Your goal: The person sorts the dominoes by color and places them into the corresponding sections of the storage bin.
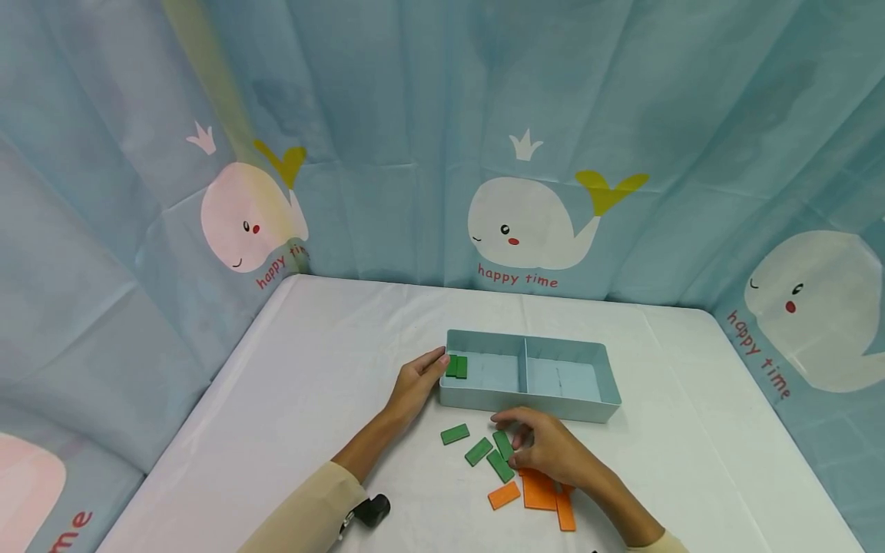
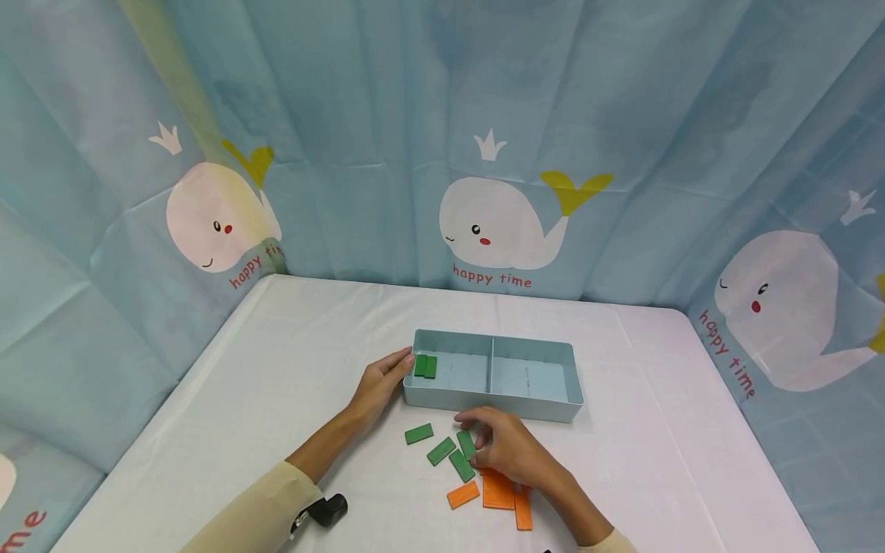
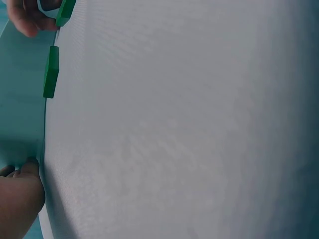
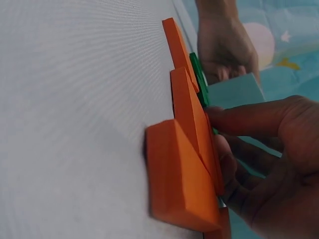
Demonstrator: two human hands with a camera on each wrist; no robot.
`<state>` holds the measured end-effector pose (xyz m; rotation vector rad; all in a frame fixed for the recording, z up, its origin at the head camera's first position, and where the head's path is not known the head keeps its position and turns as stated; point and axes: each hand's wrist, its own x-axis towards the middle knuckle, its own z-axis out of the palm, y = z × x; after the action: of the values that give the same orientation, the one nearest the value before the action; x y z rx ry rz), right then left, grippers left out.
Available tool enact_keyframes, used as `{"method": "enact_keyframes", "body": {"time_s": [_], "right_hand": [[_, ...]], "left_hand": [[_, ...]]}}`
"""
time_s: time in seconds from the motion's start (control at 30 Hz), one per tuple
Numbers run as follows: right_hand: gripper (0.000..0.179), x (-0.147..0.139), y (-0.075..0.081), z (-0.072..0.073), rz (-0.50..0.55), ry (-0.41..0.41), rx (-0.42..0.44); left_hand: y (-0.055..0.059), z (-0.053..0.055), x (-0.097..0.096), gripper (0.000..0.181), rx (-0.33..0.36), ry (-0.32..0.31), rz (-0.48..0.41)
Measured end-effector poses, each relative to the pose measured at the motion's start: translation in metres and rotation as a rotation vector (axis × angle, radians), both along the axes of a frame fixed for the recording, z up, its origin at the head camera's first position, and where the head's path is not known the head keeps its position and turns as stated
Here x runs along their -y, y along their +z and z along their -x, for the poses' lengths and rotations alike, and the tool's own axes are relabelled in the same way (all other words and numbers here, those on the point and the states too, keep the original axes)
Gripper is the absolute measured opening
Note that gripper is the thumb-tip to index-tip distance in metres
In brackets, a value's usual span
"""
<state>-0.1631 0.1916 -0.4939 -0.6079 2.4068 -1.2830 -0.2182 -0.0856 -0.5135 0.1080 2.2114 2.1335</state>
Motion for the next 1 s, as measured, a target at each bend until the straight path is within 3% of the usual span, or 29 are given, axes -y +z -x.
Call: {"method": "enact_keyframes", "body": {"time_s": [1.0], "right_hand": [[0.057, -0.0011, 0.0008, -0.0046, 0.027, -0.006, -0.051]], "left_hand": [[0.0000, 0.0008, 0.0001, 0.063, -0.007, -0.005, 0.010]]}}
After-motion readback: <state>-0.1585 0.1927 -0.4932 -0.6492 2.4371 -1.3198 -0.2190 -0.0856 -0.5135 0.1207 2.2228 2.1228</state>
